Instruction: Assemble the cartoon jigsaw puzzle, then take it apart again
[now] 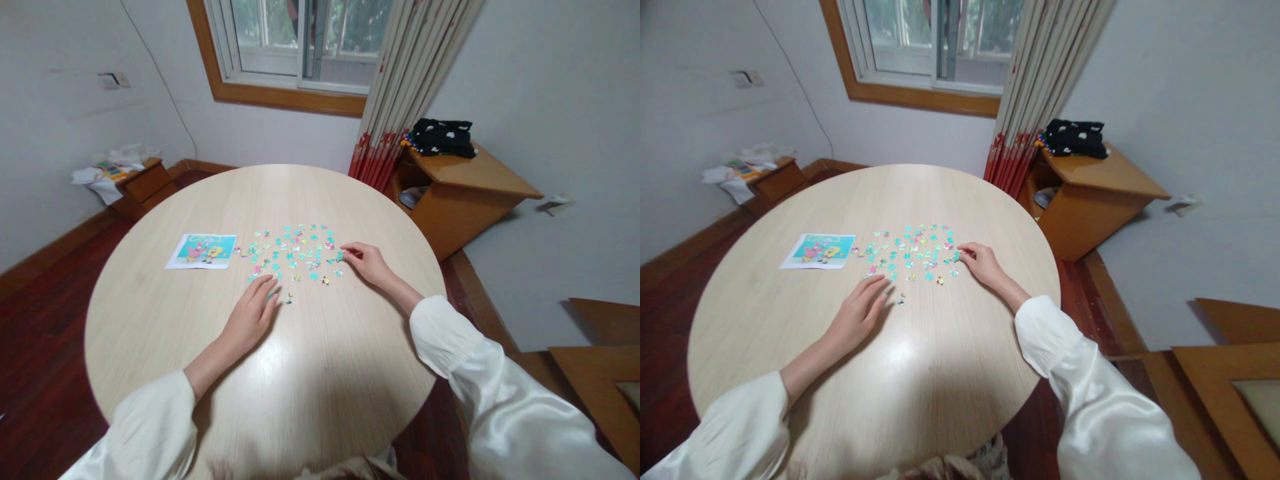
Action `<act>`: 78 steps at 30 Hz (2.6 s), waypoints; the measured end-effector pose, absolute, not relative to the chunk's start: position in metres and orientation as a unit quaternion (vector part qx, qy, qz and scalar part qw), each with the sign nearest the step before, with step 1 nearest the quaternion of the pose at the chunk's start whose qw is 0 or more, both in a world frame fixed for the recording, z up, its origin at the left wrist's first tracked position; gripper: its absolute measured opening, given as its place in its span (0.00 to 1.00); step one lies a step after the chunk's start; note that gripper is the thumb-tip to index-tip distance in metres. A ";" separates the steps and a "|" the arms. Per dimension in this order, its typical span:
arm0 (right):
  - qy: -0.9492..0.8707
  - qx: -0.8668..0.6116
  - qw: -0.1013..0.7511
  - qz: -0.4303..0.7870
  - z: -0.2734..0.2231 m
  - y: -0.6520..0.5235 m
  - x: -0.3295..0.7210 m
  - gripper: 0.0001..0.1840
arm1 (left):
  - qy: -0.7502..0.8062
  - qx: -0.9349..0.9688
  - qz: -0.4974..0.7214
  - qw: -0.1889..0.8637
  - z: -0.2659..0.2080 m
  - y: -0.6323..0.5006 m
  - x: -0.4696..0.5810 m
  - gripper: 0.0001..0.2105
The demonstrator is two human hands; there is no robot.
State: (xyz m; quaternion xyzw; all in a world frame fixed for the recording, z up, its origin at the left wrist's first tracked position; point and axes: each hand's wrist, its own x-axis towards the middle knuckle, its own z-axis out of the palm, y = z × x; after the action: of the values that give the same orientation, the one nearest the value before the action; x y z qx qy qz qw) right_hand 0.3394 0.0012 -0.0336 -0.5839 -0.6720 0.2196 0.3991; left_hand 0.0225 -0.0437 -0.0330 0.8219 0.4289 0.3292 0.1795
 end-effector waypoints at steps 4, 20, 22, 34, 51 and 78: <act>-0.638 -0.537 0.434 0.340 -0.018 -0.004 0.322 0.16 | 0.428 0.728 0.357 0.399 -0.015 -0.014 0.067 0.13; -0.573 -0.576 0.446 0.375 -0.023 0.008 0.320 0.14 | 0.460 0.509 0.381 0.620 -0.010 0.018 0.097 0.05; -0.590 -0.618 0.421 0.305 -0.028 0.014 0.331 0.09 | 0.475 0.537 0.388 0.579 -0.011 0.023 0.083 0.02; -0.741 -0.604 0.290 0.050 -0.043 0.038 0.331 0.09 | 0.521 0.692 0.336 0.369 -0.027 0.035 -0.002 0.10; -0.774 -0.603 0.192 -0.041 -0.023 0.059 0.316 0.12 | 0.533 0.758 0.309 0.216 -0.032 0.008 -0.029 0.09; -0.865 -0.465 0.187 0.016 0.000 0.046 0.252 0.09 | 0.590 0.690 0.347 0.236 -0.027 0.008 -0.036 0.10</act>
State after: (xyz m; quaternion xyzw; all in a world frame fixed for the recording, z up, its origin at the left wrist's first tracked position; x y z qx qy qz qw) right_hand 0.2519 0.0460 -0.0004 -0.4654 -0.8650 0.0160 0.1870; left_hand -0.0362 0.0077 -0.0272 0.6897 0.5901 0.3469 0.2361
